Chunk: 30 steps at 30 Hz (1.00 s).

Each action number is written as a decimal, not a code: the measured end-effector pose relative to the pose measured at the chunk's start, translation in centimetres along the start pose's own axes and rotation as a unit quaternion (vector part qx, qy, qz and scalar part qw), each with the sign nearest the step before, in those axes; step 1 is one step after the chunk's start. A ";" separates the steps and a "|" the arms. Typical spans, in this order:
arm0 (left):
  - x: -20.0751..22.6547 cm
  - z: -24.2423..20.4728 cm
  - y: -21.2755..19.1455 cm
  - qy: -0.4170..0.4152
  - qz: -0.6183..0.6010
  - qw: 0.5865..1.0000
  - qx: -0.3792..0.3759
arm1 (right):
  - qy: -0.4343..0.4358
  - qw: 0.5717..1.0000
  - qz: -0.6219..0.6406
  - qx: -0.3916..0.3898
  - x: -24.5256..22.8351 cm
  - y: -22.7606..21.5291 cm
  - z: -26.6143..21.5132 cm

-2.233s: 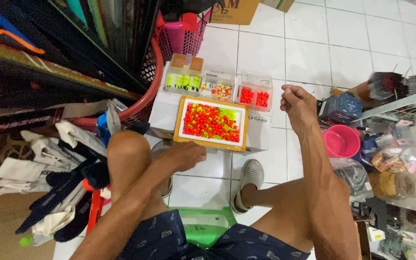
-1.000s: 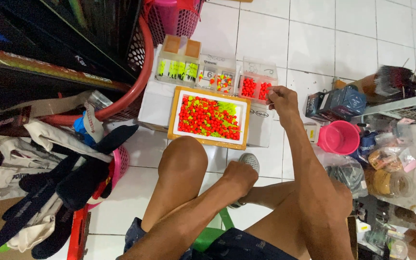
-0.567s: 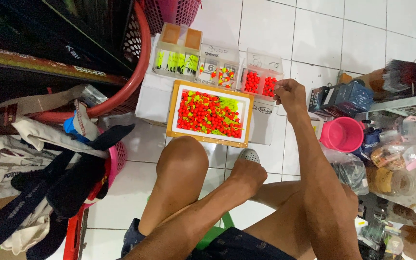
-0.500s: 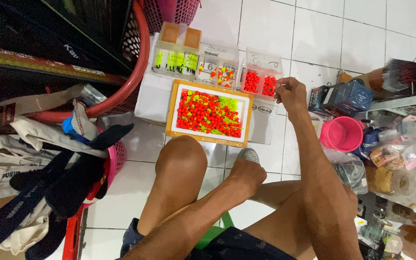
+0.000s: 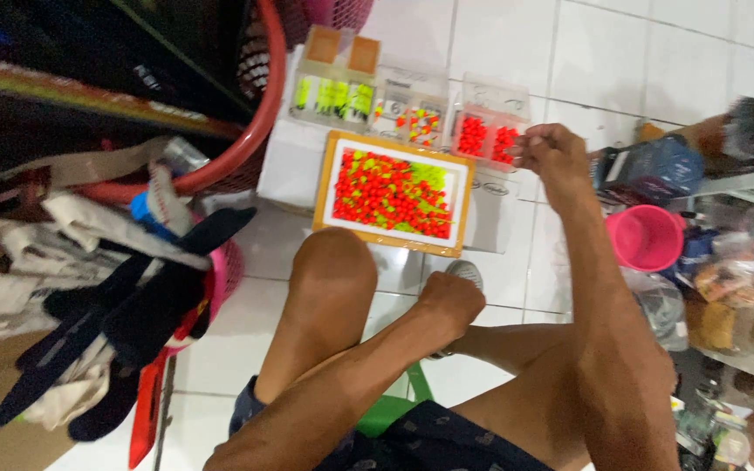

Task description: Assembling fishing lures by threading small red and yellow beads onto a line.

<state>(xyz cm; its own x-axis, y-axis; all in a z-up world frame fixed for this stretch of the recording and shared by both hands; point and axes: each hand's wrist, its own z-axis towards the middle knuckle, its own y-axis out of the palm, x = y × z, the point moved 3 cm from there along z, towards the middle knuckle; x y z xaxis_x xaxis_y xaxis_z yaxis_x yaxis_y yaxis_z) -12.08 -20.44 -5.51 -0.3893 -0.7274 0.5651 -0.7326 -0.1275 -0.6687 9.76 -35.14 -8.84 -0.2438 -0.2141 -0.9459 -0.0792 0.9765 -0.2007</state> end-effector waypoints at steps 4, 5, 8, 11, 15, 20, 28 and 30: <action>0.2 0.1 0.0 -0.007 0.003 1.000 0.012 | -0.007 1.000 -0.018 -0.020 -1.1 0.4 -1.1; 0.3 0.3 0.1 -0.003 0.004 1.000 0.004 | -0.009 1.000 -0.021 -0.021 -0.9 0.4 -1.0; 0.1 0.4 0.4 -0.006 -0.002 1.000 0.011 | -0.008 1.000 -0.014 -0.026 -0.4 0.6 -0.6; 0.1 1.5 0.9 -0.027 0.034 0.998 -0.042 | 0.018 0.999 0.032 -0.031 -0.2 0.2 -0.4; 0.1 1.4 0.7 -0.040 0.089 0.988 -0.123 | 0.055 0.995 0.077 -0.037 -0.6 0.4 -0.6; -0.1 2.5 2.0 -0.046 0.090 0.989 -0.108 | 0.021 0.999 0.020 -0.045 -0.2 0.6 -0.2; 0.2 2.3 1.9 -0.045 0.089 0.989 -0.110 | 0.014 0.995 -0.101 -0.004 -1.3 1.0 -0.4; 0.1 2.5 2.0 -0.046 0.077 0.990 -0.106 | 0.000 0.992 -0.129 -0.009 -2.0 1.2 -0.8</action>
<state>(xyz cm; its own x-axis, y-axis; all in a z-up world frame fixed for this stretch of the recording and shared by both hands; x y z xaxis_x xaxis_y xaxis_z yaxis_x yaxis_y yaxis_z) -12.19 -22.48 -7.96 -0.4605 -0.7871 0.4103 -0.7725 0.1277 -0.6220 9.37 -33.62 -7.02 -0.2140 -0.4570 -0.8633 -0.1572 0.8884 -0.4313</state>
